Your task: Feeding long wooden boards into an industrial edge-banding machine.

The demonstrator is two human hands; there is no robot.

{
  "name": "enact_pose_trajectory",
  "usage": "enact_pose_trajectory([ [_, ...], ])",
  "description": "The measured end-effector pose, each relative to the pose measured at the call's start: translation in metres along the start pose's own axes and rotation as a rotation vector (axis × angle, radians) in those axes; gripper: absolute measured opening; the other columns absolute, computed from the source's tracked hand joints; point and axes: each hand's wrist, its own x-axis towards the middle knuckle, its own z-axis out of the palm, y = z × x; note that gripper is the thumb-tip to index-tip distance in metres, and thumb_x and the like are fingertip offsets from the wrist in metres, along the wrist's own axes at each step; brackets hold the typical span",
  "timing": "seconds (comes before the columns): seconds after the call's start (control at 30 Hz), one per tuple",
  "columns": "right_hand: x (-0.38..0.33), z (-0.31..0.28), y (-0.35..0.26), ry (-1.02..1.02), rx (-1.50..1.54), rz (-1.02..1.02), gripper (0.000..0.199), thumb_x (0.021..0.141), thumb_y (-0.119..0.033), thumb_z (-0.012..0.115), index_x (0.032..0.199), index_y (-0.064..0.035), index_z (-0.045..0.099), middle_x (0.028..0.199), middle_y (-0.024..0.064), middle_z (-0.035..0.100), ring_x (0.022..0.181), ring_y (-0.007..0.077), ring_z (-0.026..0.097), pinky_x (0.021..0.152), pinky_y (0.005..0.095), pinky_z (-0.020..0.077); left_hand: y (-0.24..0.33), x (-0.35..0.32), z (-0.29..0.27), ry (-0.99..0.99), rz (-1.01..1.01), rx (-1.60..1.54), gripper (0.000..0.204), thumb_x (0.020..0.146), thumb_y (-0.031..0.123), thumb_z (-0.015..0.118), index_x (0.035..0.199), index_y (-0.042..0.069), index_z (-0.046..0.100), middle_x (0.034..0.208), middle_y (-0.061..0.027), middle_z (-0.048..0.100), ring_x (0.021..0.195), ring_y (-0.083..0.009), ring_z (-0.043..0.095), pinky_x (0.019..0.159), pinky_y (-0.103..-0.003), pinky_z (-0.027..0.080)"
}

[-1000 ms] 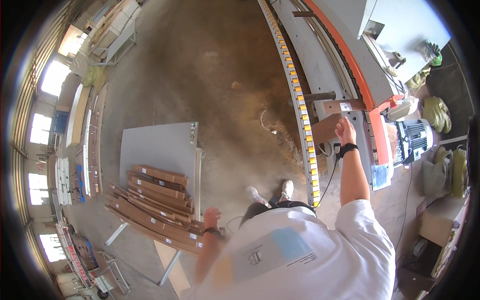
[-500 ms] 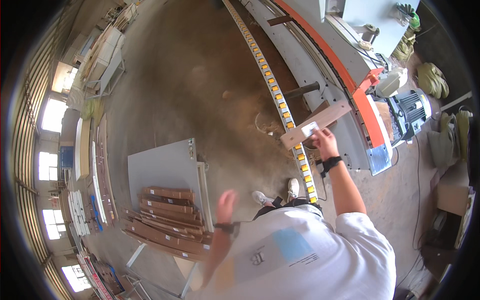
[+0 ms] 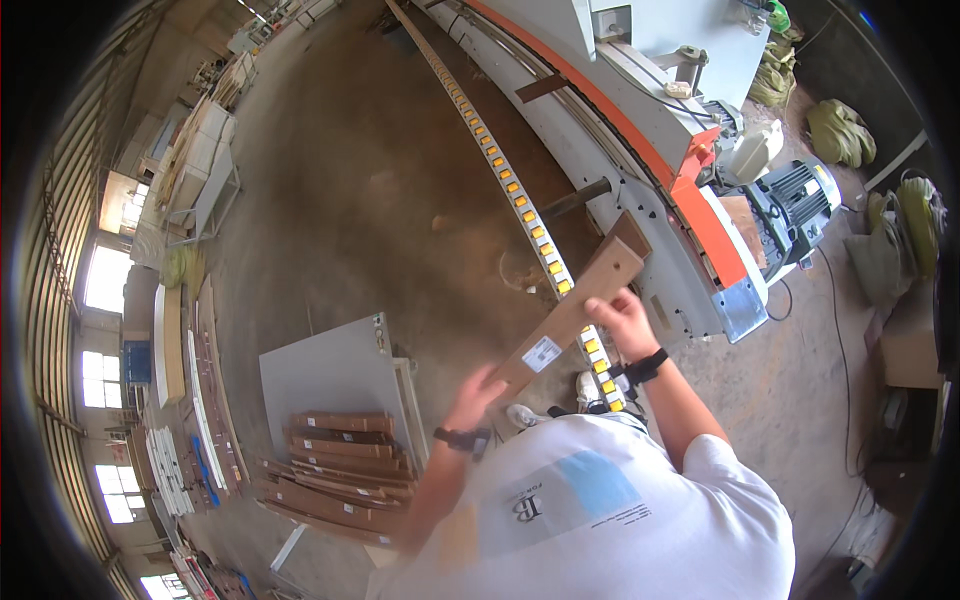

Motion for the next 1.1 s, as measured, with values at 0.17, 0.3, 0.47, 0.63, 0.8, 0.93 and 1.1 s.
enact_pose_trajectory([
  [0.17, 0.002, -0.03, -0.046, -0.129, -0.079, -0.085, 0.059, 0.089, -0.004, 0.076, 0.141, -0.0024, 0.05, 0.114, 0.0057, 0.069, 0.106, 0.0139, 0.065, 0.089, 0.0306, 0.0551, -0.002, -0.011, -0.026, 0.258, 0.095, -0.322, 0.027, 0.097, 0.014, 0.062, 0.122, 0.002, 0.062, 0.112, -0.0062, 0.068, 0.101, -0.0171, 0.064, 0.086, -0.032, 0.051],
  [0.3, -0.004, -0.016, -0.043, -0.378, -0.476, -0.019, 0.088, 0.071, -0.001, 0.09, 0.147, -0.0032, 0.045, 0.118, 0.0126, 0.07, 0.106, 0.0166, 0.068, 0.092, 0.0332, 0.0572, 0.017, -0.001, -0.027, 0.442, 0.101, -0.849, 0.029, 0.099, 0.035, 0.062, 0.108, 0.007, 0.063, 0.109, -0.0064, 0.069, 0.099, -0.0228, 0.064, 0.079, -0.036, 0.053],
  [0.47, -0.004, -0.002, -0.027, -0.418, -0.954, -0.146, 0.077, 0.068, -0.031, 0.09, 0.133, -0.0042, 0.056, 0.091, 0.0169, 0.075, 0.079, 0.0272, 0.074, 0.076, 0.0349, 0.0575, 0.029, -0.005, -0.018, 0.455, 0.28, -1.162, 0.05, 0.097, 0.052, 0.059, 0.119, 0.007, 0.063, 0.107, -0.0077, 0.068, 0.104, -0.0255, 0.063, 0.089, -0.041, 0.052],
  [0.63, -0.016, 0.019, -0.001, -0.371, -0.982, -0.121, 0.074, 0.068, -0.037, 0.09, 0.127, -0.0024, 0.061, 0.092, 0.0154, 0.075, 0.081, 0.0275, 0.074, 0.078, 0.0359, 0.0577, 0.015, -0.001, -0.007, 0.427, 0.169, -1.082, 0.048, 0.102, 0.049, 0.052, 0.125, 0.007, 0.059, 0.116, -0.0071, 0.064, 0.101, -0.0231, 0.062, 0.088, -0.039, 0.053],
  [0.8, -0.014, 0.035, 0.014, -0.501, -0.98, -0.049, 0.072, 0.072, -0.045, 0.087, 0.128, -0.0084, 0.059, 0.086, 0.0122, 0.075, 0.082, 0.0269, 0.074, 0.076, 0.0356, 0.0573, 0.002, 0.011, 0.011, 0.332, 0.067, -0.952, 0.04, 0.104, 0.038, 0.053, 0.137, 0.015, 0.055, 0.126, -0.0076, 0.062, 0.111, -0.0237, 0.061, 0.092, -0.042, 0.055],
  [0.93, 0.007, 0.012, 0.014, -0.684, -1.033, -0.062, 0.077, 0.074, -0.04, 0.088, 0.134, -0.0043, 0.055, 0.096, 0.0106, 0.076, 0.08, 0.023, 0.075, 0.076, 0.0332, 0.058, 0.005, 0.003, 0.007, 0.381, 0.094, -0.871, 0.038, 0.104, 0.035, 0.054, 0.137, 0.017, 0.054, 0.127, -0.0088, 0.062, 0.115, -0.0249, 0.06, 0.094, -0.043, 0.055],
  [1.1, 0.061, -0.045, 0.01, -0.149, -0.737, 0.001, 0.042, 0.09, -0.026, 0.075, 0.12, 0.0021, 0.066, 0.103, 0.0126, 0.073, 0.086, 0.0191, 0.07, 0.079, 0.0339, 0.0563, -0.007, -0.02, -0.012, 0.467, 0.145, -0.887, 0.036, 0.104, 0.035, 0.055, 0.135, 0.017, 0.055, 0.127, -0.009, 0.062, 0.115, -0.0254, 0.06, 0.095, -0.044, 0.054],
])
